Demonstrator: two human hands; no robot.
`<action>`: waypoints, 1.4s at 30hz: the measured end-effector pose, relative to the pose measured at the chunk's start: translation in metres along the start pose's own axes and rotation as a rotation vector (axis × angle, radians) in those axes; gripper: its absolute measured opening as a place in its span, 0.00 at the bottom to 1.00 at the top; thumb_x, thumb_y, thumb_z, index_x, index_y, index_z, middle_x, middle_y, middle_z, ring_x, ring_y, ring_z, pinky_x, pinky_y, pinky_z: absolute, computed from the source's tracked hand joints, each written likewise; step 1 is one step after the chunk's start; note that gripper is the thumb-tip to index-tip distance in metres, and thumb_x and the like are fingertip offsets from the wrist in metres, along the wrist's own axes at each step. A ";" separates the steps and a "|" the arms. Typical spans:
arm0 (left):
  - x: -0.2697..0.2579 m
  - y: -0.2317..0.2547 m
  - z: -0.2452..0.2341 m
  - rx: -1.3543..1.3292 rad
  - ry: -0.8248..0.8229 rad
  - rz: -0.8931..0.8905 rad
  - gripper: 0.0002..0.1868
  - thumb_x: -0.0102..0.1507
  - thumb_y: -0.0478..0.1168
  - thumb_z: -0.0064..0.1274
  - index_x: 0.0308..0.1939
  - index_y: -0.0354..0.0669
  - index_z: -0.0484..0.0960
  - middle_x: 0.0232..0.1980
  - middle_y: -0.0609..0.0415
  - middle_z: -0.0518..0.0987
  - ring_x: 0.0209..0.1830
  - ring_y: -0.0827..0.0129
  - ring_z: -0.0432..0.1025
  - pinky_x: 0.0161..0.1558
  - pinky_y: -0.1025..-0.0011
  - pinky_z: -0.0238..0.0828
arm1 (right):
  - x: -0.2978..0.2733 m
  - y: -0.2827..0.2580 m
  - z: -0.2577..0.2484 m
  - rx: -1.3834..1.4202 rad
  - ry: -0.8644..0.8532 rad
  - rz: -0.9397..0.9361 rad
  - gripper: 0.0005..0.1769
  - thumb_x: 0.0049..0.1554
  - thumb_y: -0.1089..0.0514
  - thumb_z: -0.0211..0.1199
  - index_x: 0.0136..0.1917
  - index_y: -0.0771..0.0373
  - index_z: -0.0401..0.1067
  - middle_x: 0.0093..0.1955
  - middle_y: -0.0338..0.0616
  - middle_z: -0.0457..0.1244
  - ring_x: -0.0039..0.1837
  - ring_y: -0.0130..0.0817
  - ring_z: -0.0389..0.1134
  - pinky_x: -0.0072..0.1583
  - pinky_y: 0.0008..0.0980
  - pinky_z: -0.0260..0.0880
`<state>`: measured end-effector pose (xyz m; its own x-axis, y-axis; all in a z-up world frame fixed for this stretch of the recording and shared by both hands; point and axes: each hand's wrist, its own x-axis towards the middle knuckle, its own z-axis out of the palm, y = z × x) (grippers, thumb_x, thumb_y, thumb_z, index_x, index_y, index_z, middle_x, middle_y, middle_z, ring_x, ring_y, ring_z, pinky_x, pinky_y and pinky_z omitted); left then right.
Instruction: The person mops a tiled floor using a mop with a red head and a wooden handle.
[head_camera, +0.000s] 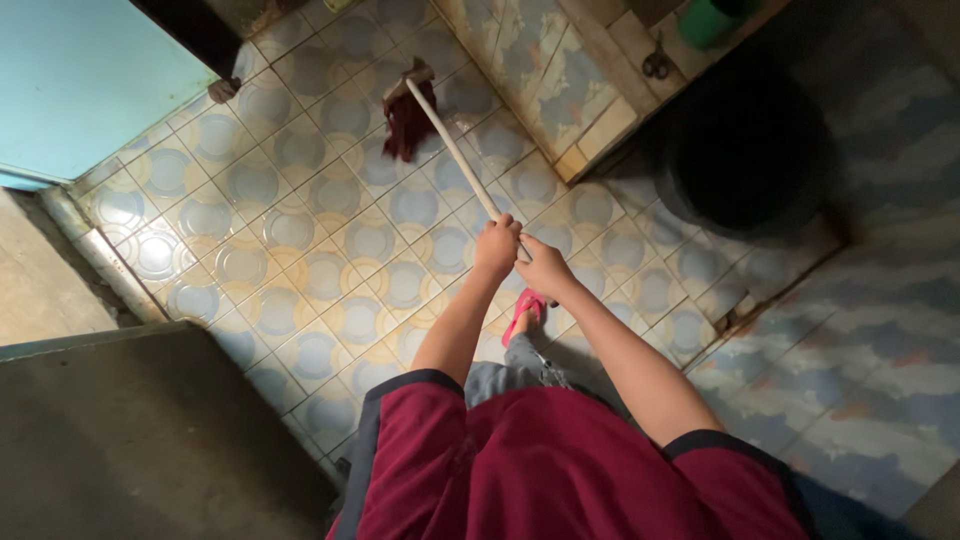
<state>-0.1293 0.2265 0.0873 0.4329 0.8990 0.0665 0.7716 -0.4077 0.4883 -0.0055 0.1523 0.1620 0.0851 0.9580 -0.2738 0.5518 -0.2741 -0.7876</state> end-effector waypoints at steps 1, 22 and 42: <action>0.008 0.005 0.005 0.022 -0.002 0.007 0.07 0.61 0.39 0.53 0.42 0.48 0.82 0.49 0.54 0.77 0.49 0.49 0.73 0.48 0.54 0.73 | 0.008 0.012 -0.005 -0.018 0.063 -0.169 0.34 0.54 0.54 0.67 0.71 0.65 0.65 0.57 0.65 0.68 0.58 0.55 0.72 0.56 0.43 0.73; 0.008 0.092 0.139 0.045 -0.421 -0.008 0.10 0.60 0.42 0.55 0.43 0.45 0.84 0.53 0.49 0.77 0.53 0.47 0.74 0.51 0.54 0.73 | -0.010 0.184 -0.042 -0.079 -0.088 0.101 0.34 0.53 0.56 0.66 0.71 0.66 0.64 0.64 0.64 0.65 0.66 0.57 0.66 0.64 0.44 0.68; 0.189 -0.052 0.080 0.085 -0.322 -0.073 0.09 0.61 0.43 0.56 0.42 0.47 0.84 0.55 0.53 0.77 0.55 0.51 0.73 0.51 0.55 0.74 | 0.212 0.041 -0.033 -0.062 -0.244 0.405 0.32 0.55 0.54 0.61 0.73 0.56 0.65 0.51 0.61 0.70 0.53 0.57 0.72 0.54 0.46 0.73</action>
<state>-0.0504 0.4047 0.0048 0.4900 0.8349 -0.2509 0.8360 -0.3685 0.4065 0.0630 0.3466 0.0898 0.1100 0.7255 -0.6794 0.5640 -0.6084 -0.5584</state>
